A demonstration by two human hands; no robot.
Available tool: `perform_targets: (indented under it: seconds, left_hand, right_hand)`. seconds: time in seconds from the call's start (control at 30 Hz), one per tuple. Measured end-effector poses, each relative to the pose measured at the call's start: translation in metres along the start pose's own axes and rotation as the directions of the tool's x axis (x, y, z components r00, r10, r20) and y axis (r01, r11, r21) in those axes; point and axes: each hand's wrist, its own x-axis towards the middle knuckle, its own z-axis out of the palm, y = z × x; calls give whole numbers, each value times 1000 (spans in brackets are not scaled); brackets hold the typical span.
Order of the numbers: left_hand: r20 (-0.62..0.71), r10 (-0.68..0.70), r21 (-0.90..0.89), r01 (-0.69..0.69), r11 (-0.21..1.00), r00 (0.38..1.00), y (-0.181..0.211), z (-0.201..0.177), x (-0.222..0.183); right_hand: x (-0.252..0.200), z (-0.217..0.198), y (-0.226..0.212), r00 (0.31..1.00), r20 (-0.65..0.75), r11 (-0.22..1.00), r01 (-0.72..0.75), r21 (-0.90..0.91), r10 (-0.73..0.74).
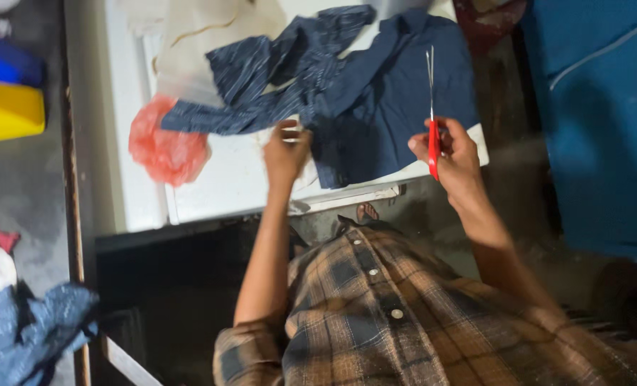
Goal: The person cuts pieces of patterned blue fabric using red scissors on a white counter, then lifts and holds up the resulting cloth segments.
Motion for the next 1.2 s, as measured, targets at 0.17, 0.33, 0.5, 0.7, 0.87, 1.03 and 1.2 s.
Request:
perform_targets:
  seconds: [0.17, 0.33, 0.5, 0.7, 0.87, 1.03, 1.2]
  left_hand:
    - [-164, 320, 600, -163, 784, 933, 7, 75, 2]
    - [1, -71, 268, 68, 961, 998, 39, 65, 5]
    - [204, 43, -281, 17, 960, 978, 126, 24, 49]
    - [251, 105, -692, 103, 714, 962, 257, -70, 45]
    - [307, 86, -468, 72, 881, 948, 263, -154, -9]
    - [606, 75, -140, 13, 990, 792, 232, -243, -48]
    - [720, 186, -37, -232, 972, 668, 227, -270, -85]
  right_hand:
    - [19, -40, -5, 992, -29, 990, 128, 63, -127]
    - [13, -84, 17, 987, -161, 998, -13, 60, 23]
    - [21, -113, 38, 983, -170, 986, -42, 159, 69]
    - [67, -126, 28, 993, -118, 981, 48, 189, -26]
    - [98, -102, 4, 964, -17, 949, 263, 172, -264]
    - [125, -53, -17, 738, 257, 727, 669, -155, -624]
    - [136, 14, 30, 704, 508, 759, 636, -141, -496]
